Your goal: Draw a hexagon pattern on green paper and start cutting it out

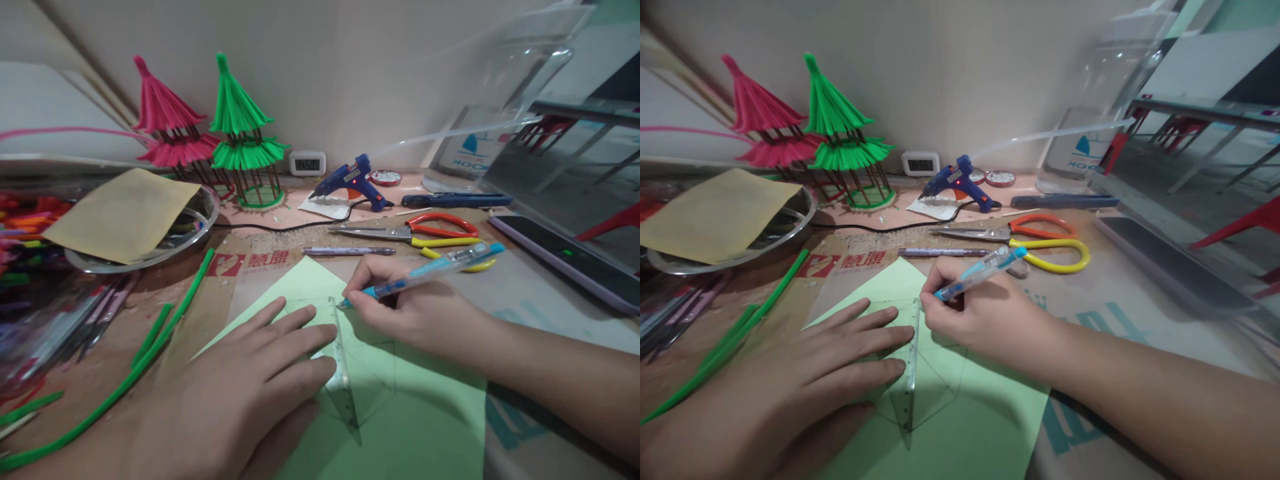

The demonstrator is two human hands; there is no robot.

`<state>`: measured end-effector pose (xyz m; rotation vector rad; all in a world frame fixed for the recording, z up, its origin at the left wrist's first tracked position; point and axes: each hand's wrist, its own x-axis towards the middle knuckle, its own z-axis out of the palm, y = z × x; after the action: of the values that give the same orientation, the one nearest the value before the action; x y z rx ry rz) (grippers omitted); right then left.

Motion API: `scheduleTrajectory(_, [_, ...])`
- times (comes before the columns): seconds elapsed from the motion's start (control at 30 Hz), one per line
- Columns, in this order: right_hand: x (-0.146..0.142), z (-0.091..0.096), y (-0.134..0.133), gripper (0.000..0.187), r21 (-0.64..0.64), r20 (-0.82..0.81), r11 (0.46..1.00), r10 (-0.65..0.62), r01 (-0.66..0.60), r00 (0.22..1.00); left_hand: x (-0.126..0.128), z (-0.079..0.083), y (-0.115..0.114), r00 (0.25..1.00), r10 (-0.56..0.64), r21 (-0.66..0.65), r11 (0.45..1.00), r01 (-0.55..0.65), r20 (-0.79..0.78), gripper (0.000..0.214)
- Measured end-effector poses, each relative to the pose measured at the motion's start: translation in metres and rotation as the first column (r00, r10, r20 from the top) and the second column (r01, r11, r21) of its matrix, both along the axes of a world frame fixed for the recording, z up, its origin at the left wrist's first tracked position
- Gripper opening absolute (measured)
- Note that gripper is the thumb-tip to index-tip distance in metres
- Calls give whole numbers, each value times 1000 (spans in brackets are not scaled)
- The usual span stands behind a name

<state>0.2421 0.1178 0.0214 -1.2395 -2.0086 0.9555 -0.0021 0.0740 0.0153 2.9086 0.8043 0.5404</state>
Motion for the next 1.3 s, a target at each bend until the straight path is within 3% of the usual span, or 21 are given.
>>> scheduleTrajectory(0.5, [0,0,0,8,3,17,1000,-8,8,1000,-1,-1,1,999,8,-19,1000,-9,-45,36])
scheduleTrajectory(1.3, [0,-1,-2,8,-6,24,1000,-8,8,1000,-1,-1,1,998,2,60,998,2,-61,43])
